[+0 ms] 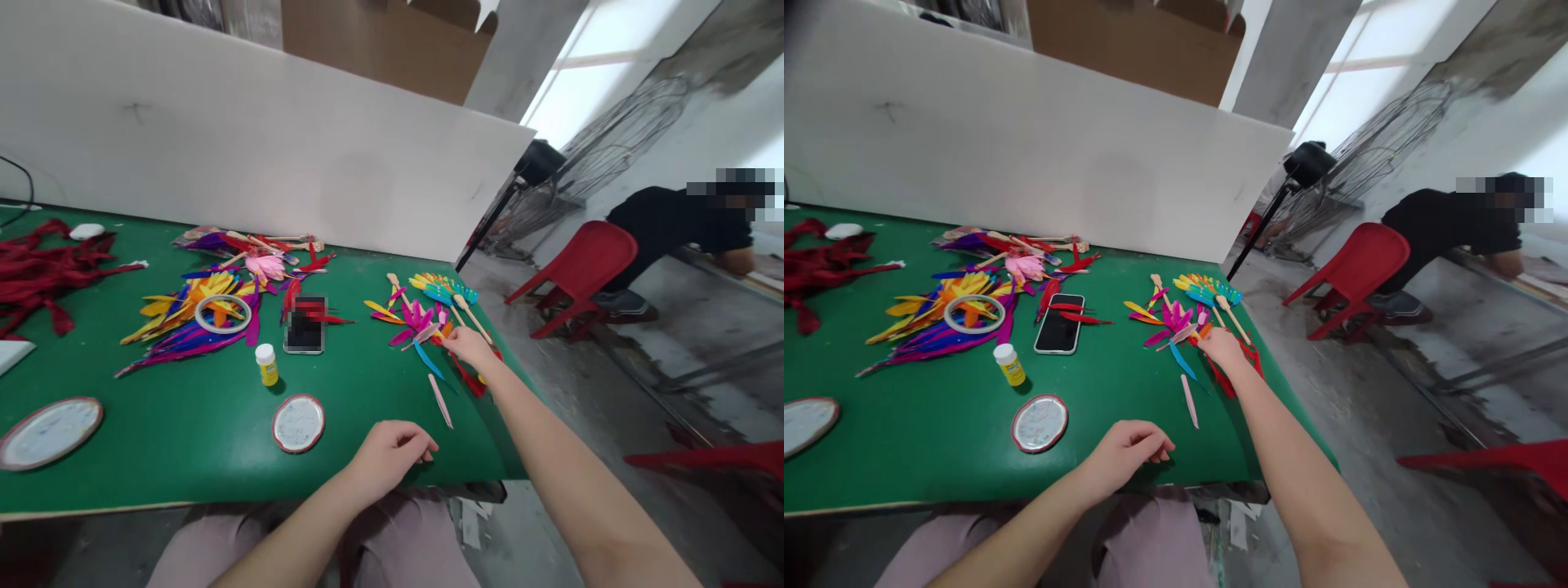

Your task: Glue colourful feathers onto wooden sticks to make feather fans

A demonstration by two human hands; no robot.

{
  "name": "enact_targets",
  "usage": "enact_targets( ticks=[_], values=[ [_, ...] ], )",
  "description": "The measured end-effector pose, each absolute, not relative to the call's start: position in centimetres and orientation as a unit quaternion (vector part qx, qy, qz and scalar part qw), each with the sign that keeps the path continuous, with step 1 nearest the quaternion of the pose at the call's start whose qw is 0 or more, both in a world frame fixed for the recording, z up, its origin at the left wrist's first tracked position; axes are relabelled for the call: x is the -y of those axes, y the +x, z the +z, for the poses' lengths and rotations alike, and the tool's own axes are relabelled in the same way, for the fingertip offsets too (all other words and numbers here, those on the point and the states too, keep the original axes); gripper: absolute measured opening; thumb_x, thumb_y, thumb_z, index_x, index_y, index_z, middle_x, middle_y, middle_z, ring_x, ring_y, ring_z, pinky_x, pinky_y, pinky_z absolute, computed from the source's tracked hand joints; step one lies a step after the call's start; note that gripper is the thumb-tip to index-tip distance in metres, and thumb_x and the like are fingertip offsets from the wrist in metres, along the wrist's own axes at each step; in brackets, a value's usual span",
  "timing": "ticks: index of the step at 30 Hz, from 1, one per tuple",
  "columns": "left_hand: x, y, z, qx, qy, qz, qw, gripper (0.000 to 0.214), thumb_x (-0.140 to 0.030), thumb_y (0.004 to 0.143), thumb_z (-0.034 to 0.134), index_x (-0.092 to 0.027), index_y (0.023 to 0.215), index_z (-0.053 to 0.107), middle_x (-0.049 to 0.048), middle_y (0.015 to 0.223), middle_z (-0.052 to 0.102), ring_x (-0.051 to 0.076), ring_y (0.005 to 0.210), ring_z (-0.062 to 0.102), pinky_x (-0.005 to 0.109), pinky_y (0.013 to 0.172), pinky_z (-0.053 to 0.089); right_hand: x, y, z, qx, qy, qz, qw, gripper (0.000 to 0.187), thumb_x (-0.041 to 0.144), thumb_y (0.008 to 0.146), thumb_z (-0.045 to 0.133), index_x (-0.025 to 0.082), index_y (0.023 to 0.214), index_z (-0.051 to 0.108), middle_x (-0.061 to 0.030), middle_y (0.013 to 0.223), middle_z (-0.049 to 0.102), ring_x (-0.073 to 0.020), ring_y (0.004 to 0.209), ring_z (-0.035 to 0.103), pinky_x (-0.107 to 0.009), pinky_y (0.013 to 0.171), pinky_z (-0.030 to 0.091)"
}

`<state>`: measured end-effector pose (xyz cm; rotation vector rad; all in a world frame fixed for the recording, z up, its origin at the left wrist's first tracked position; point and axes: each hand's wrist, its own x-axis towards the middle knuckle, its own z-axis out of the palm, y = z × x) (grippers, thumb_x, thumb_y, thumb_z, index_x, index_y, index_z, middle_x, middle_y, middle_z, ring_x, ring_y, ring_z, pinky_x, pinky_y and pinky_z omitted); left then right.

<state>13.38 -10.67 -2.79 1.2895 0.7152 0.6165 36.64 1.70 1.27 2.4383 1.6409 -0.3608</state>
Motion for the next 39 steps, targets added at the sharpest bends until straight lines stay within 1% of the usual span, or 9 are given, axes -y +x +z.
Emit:
enact_targets(
  ticks=[8,16,20,23,24,26,28,35,39],
  values=[
    [10.6,11.8,-1.6,-0.319,0.584,0.292,0.686,0.030,-0.033,0.075,0.046,-0.014,0.072,0.069,0.0030,0.066,0.064,0.013,0.065,0.055,0.024,0.064,0.040,-0.4,35.7,3.0,-0.503,0.864,-0.007,0.026,0.030,0.033,0.088,0.051,0.018,0.113,0.053,-0.0076,0.116,0.056,-0.0178,0.096,0.058,-0.039,0.082,0.050],
    [9.8,11.4,-1.3,-0.314,0.543,0.352,0.695,0.029,-0.036,0.074,0.052,-0.012,0.072,0.068,0.0041,0.064,0.063,0.012,0.062,0.054,0.024,0.062,0.042,3.5,34.2,5.7,-0.542,0.802,0.227,-0.108,0.036,0.026,0.091,0.034,0.015,0.107,0.064,-0.0149,0.090,0.068,-0.0248,0.097,0.059,-0.035,0.082,0.044],
    [9.1,10.4,0.1,-0.326,0.490,0.422,0.690,0.042,-0.043,0.077,0.050,-0.009,0.098,0.064,0.0077,0.078,0.067,0.012,0.067,0.058,0.024,0.064,0.045,8.2,31.2,5.4,-0.631,0.698,0.292,-0.172,0.030,0.024,0.090,0.040,0.020,0.101,0.068,-0.0077,0.085,0.071,-0.0168,0.086,0.064,-0.030,0.088,0.044],
    [8.8,9.2,1.6,-0.318,0.418,0.490,0.696,0.056,-0.047,0.075,0.057,-0.011,0.118,0.054,0.0107,0.097,0.067,0.015,0.080,0.062,0.025,0.068,0.049,12.5,28.0,4.2,-0.691,0.553,0.370,-0.281,0.021,0.018,0.083,0.056,0.025,0.098,0.069,-0.0025,0.070,0.070,-0.0147,0.067,0.066,-0.026,0.072,0.050],
    [8.9,8.8,2.2,-0.298,0.386,0.516,0.705,0.060,-0.046,0.072,0.061,-0.012,0.120,0.051,0.0109,0.098,0.067,0.016,0.083,0.064,0.026,0.068,0.050,13.8,27.0,3.7,-0.715,0.476,0.391,-0.330,0.035,0.013,0.079,0.061,0.027,0.111,0.063,-0.0015,0.073,0.071,-0.0144,0.066,0.066,-0.025,0.068,0.051],
    [9.2,8.0,3.2,-0.264,0.354,0.557,0.704,0.063,-0.041,0.069,0.068,-0.015,0.123,0.049,0.0091,0.099,0.068,0.018,0.086,0.065,0.026,0.069,0.052,15.8,25.3,2.9,-0.737,0.424,0.382,-0.361,0.059,0.009,0.077,0.062,0.029,0.131,0.046,-0.0020,0.082,0.072,-0.0142,0.065,0.066,-0.025,0.062,0.052],
    [9.8,7.5,4.0,-0.241,0.345,0.582,0.696,0.065,-0.032,0.069,0.071,-0.018,0.126,0.045,0.0065,0.094,0.070,0.018,0.085,0.067,0.027,0.072,0.054,17.1,24.0,2.3,-0.744,0.435,0.357,-0.360,0.063,0.005,0.078,0.059,0.028,0.134,0.042,-0.0036,0.086,0.072,-0.0145,0.064,0.065,-0.025,0.059,0.051],
    [10.9,6.4,5.0,-0.212,0.370,0.598,0.678,0.053,-0.021,0.075,0.066,-0.020,0.124,0.048,0.0041,0.088,0.072,0.016,0.075,0.069,0.027,0.074,0.057,18.4,20.5,0.7,-0.718,0.471,0.242,-0.452,0.065,-0.002,0.073,0.062,0.024,0.131,0.047,-0.0050,0.079,0.069,-0.0148,0.065,0.061,-0.027,0.060,0.051],
    [10.7,6.2,4.9,-0.210,0.378,0.593,0.679,0.044,-0.020,0.074,0.066,-0.018,0.116,0.054,0.0032,0.084,0.072,0.016,0.071,0.069,0.027,0.070,0.058,19.2,18.8,0.5,-0.686,0.533,0.102,-0.485,0.051,0.003,0.079,0.057,0.025,0.125,0.053,-0.0005,0.067,0.064,-0.0124,0.056,0.059,-0.024,0.053,0.049]
  ],
)
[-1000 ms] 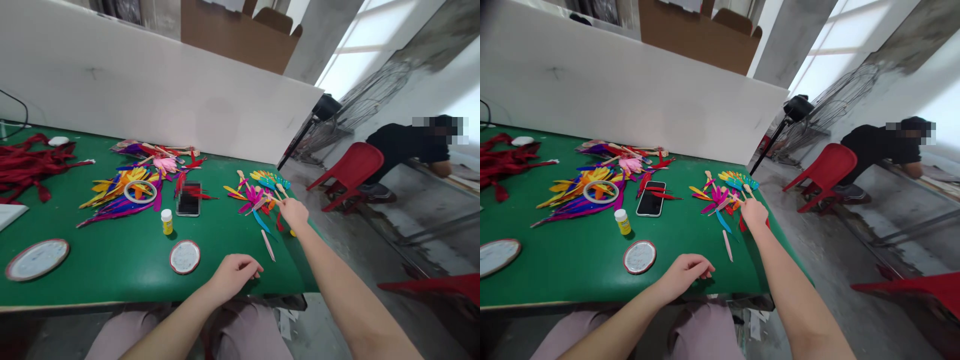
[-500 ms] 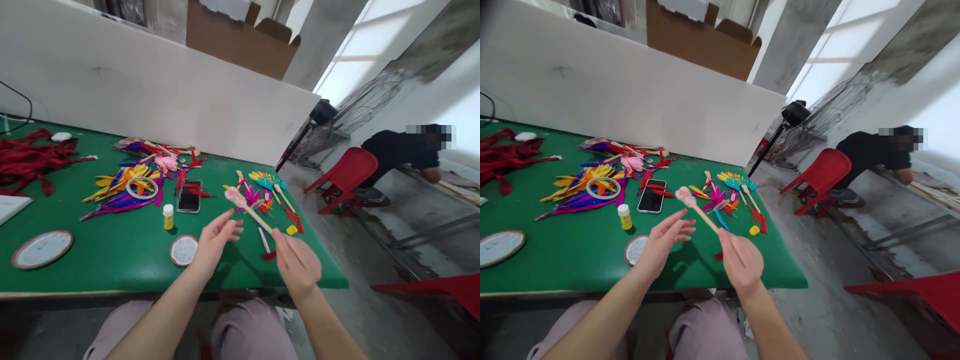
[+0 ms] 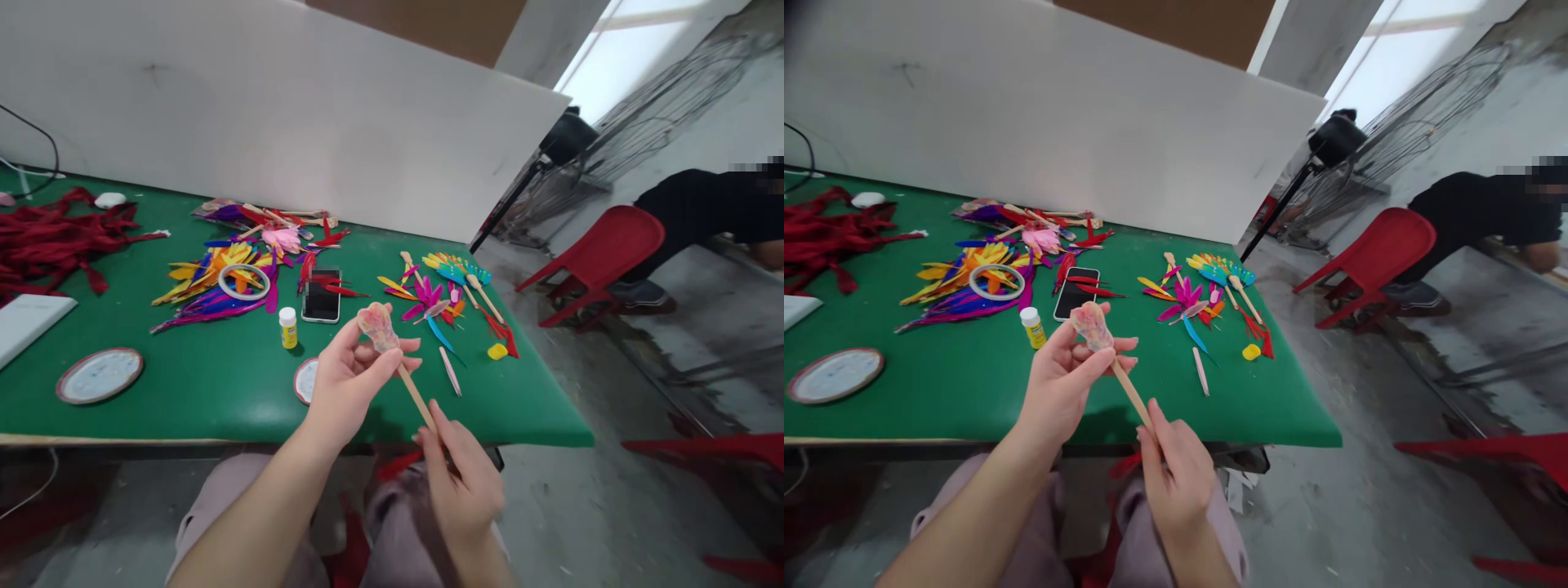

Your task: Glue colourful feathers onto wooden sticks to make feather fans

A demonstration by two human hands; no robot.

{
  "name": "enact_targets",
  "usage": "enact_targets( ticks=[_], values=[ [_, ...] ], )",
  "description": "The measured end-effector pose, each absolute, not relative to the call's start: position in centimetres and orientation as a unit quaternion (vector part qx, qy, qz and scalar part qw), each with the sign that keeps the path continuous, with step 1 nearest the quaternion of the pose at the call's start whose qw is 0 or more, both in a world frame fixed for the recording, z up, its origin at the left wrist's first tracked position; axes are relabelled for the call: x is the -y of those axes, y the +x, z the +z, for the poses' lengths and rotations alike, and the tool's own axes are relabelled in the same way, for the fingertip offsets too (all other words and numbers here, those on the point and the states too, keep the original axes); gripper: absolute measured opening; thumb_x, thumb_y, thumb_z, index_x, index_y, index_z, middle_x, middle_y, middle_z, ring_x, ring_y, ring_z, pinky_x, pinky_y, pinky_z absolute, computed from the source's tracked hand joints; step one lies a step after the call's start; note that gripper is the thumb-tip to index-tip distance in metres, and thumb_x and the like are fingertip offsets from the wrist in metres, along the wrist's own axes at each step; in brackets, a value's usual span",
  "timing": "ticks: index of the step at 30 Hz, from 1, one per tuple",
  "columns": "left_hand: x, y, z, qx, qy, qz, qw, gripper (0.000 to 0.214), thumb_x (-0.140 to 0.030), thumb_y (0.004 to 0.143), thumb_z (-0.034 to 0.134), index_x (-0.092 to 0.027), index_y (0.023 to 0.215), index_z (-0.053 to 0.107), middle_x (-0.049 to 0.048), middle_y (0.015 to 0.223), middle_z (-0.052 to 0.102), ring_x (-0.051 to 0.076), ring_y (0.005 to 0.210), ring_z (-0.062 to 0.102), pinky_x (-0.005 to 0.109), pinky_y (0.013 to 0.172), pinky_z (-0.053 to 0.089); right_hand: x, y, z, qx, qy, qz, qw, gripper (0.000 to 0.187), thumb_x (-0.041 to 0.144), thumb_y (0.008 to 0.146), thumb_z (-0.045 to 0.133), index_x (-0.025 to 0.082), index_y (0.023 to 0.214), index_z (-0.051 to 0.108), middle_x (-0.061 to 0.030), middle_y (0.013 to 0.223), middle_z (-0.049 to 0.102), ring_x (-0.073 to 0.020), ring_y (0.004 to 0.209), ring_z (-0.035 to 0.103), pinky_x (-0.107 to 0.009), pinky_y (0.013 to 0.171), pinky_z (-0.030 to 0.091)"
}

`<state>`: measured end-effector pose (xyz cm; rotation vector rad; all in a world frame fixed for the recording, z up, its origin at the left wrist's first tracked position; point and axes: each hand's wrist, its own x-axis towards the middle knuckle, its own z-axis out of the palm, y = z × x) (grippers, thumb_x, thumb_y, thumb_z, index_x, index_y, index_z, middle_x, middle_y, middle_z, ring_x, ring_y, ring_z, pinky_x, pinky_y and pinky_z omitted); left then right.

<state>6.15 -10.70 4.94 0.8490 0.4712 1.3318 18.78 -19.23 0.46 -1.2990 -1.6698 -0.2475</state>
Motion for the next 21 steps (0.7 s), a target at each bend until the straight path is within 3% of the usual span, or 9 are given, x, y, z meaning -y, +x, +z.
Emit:
enact_targets(
  ticks=[4,9,13,21],
  values=[
    [10.6,6.0,4.8,-0.220,0.378,0.590,0.679,0.036,-0.021,0.073,0.067,-0.016,0.108,0.058,0.0031,0.081,0.072,0.015,0.069,0.069,0.026,0.067,0.059,20.3,17.4,-0.1,0.602,-0.620,0.074,0.497,0.027,0.019,0.084,0.053,0.022,0.108,0.064,0.0029,0.056,0.055,-0.0094,0.042,0.051,-0.021,0.040,0.043],
    [10.4,5.8,4.6,-0.237,0.380,0.581,0.680,0.034,-0.024,0.075,0.065,-0.015,0.107,0.058,0.0033,0.080,0.072,0.011,0.058,0.066,0.023,0.059,0.057,20.9,16.2,-0.4,0.536,-0.668,0.232,0.462,0.026,0.035,0.083,0.053,0.020,0.093,0.071,-0.0012,0.061,0.062,-0.0121,0.047,0.054,-0.022,0.042,0.043],
    [10.2,6.3,4.3,-0.255,0.379,0.561,0.691,0.036,-0.027,0.072,0.067,-0.014,0.105,0.058,0.0039,0.078,0.072,0.011,0.056,0.065,0.022,0.057,0.056,20.7,16.3,-0.5,0.531,-0.680,0.258,0.435,0.026,0.037,0.080,0.054,0.019,0.089,0.071,-0.0023,0.066,0.067,-0.0136,0.054,0.057,-0.023,0.053,0.047],
    [10.1,9.4,1.6,-0.299,0.403,0.457,0.734,0.037,-0.028,0.071,0.066,-0.013,0.104,0.058,0.0045,0.079,0.071,0.012,0.066,0.067,0.023,0.065,0.054,19.5,18.1,-1.9,0.529,-0.717,0.242,0.383,0.036,0.046,0.084,0.044,0.018,0.075,0.063,0.0001,0.059,0.058,-0.0123,0.051,0.048,-0.022,0.049,0.037]
  ],
)
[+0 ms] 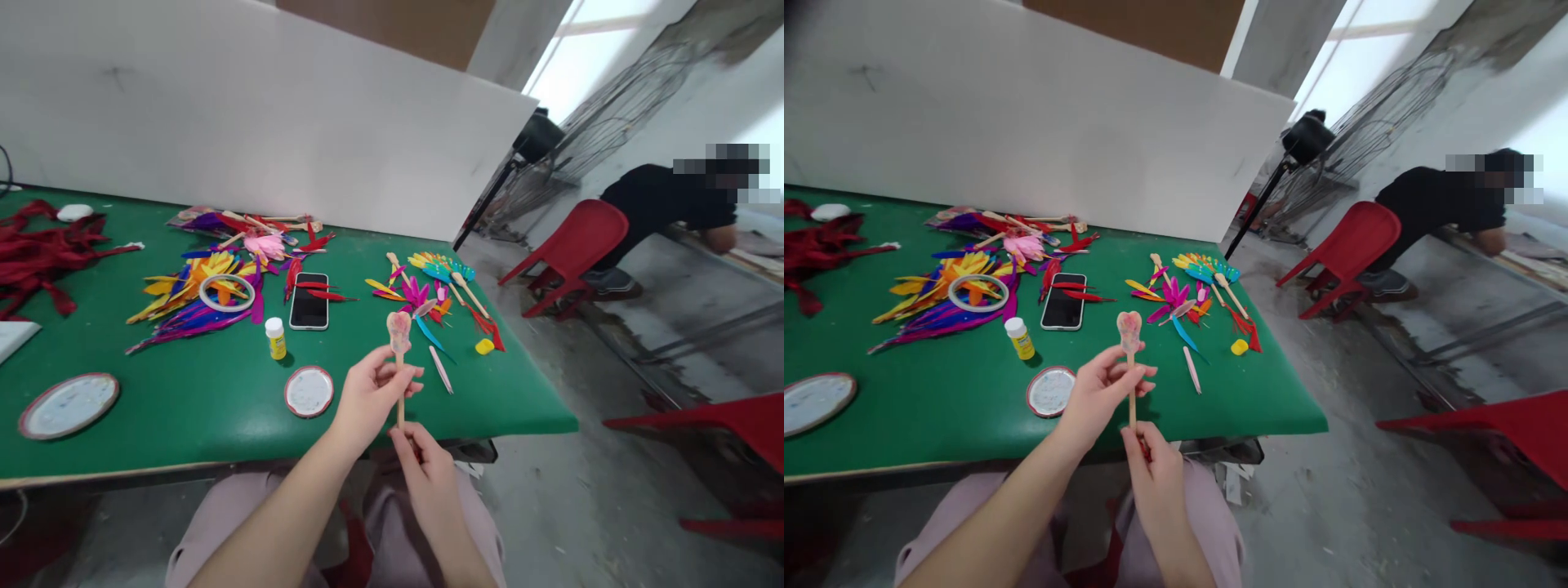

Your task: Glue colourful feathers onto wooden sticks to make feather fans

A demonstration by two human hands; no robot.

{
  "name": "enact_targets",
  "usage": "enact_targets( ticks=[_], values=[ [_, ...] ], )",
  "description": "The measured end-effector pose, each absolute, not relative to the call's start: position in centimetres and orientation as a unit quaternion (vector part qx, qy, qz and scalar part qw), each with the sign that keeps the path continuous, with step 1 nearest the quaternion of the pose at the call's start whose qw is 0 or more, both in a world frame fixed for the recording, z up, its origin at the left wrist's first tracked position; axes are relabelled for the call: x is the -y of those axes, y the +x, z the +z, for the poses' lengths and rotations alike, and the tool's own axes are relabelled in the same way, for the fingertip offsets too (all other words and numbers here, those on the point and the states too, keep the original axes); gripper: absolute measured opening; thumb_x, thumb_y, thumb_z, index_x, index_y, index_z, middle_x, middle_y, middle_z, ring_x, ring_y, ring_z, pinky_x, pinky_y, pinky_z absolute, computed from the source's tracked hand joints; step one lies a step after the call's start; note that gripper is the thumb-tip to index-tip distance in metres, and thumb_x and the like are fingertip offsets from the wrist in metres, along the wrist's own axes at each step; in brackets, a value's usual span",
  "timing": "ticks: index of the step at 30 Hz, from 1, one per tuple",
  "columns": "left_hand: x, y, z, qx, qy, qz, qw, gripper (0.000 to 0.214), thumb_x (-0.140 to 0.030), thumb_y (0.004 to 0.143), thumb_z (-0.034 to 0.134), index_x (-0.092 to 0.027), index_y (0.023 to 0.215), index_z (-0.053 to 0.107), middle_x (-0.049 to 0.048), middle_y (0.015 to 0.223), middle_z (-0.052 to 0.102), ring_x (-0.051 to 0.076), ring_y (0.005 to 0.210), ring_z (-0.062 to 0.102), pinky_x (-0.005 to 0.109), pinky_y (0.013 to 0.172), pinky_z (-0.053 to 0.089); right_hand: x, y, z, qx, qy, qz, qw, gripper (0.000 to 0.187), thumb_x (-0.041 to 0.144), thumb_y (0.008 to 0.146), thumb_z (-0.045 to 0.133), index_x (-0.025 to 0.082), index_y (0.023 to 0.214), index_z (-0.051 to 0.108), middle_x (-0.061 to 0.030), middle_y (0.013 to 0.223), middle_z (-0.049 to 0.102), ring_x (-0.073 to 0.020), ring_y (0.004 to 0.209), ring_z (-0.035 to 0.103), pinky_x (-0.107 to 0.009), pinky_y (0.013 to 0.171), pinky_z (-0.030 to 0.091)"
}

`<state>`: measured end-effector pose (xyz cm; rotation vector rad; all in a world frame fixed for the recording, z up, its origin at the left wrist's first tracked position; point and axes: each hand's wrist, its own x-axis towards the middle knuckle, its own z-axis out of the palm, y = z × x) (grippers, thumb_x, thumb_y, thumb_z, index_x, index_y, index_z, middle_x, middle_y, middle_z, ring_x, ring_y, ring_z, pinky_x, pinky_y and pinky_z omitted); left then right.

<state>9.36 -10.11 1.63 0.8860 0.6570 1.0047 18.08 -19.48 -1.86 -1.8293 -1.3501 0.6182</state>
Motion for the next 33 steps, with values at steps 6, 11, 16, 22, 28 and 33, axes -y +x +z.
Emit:
enact_targets(
  ticks=[6,11,16,22,28,33],
  values=[
    [9.8,11.7,-1.6,-0.324,0.463,0.376,0.734,0.028,-0.022,0.065,0.067,-0.016,0.093,0.065,0.0003,0.066,0.068,0.013,0.063,0.063,0.021,0.058,0.050,18.3,21.1,-2.3,0.527,-0.746,0.183,0.363,0.040,0.048,0.084,0.042,0.016,0.082,0.066,-0.0031,0.070,0.067,-0.0145,0.058,0.056,-0.023,0.055,0.042],
    [9.5,11.8,-1.9,-0.350,0.425,0.384,0.742,0.028,-0.038,0.068,0.064,-0.013,0.083,0.063,0.0030,0.063,0.066,0.013,0.058,0.062,0.021,0.053,0.049,17.2,23.1,-0.9,0.614,-0.720,0.163,0.280,0.041,0.044,0.087,0.038,0.019,0.074,0.068,-0.0029,0.067,0.068,-0.0150,0.059,0.061,-0.022,0.056,0.045],
    [9.3,10.7,-1.3,-0.354,0.394,0.390,0.753,0.043,-0.049,0.064,0.065,-0.012,0.084,0.059,0.0029,0.061,0.065,0.011,0.052,0.059,0.021,0.047,0.046,8.8,27.2,2.8,0.582,-0.768,0.034,0.263,0.039,0.039,0.090,0.036,0.015,0.088,0.066,-0.0080,0.088,0.069,-0.0197,0.083,0.063,-0.030,0.077,0.048],
    [9.4,10.3,-1.2,-0.339,0.392,0.377,0.768,0.049,-0.054,0.059,0.068,-0.011,0.081,0.059,0.0016,0.057,0.061,0.009,0.044,0.052,0.022,0.042,0.044,-6.6,29.0,4.0,0.620,-0.772,0.027,0.136,0.030,0.032,0.087,0.051,0.017,0.113,0.053,-0.0083,0.116,0.056,-0.0187,0.097,0.057,-0.040,0.082,0.049],
    [9.0,10.1,-1.8,-0.350,0.409,0.345,0.769,0.043,-0.050,0.064,0.065,-0.011,0.083,0.060,0.0011,0.059,0.060,0.008,0.044,0.050,0.021,0.042,0.042,-12.8,29.4,1.2,0.575,-0.816,0.031,0.049,0.033,0.032,0.086,0.053,0.014,0.114,0.053,-0.0099,0.115,0.055,-0.0195,0.098,0.057,-0.040,0.082,0.050],
    [8.9,9.7,-2.1,-0.355,0.411,0.332,0.771,0.043,-0.050,0.065,0.063,-0.012,0.084,0.061,0.0014,0.061,0.060,0.009,0.046,0.050,0.022,0.042,0.043,-14.5,30.3,-0.2,0.529,-0.848,0.020,0.028,0.034,0.032,0.086,0.053,0.014,0.115,0.052,-0.0098,0.115,0.055,-0.0197,0.098,0.057,-0.040,0.082,0.050]
  ],
)
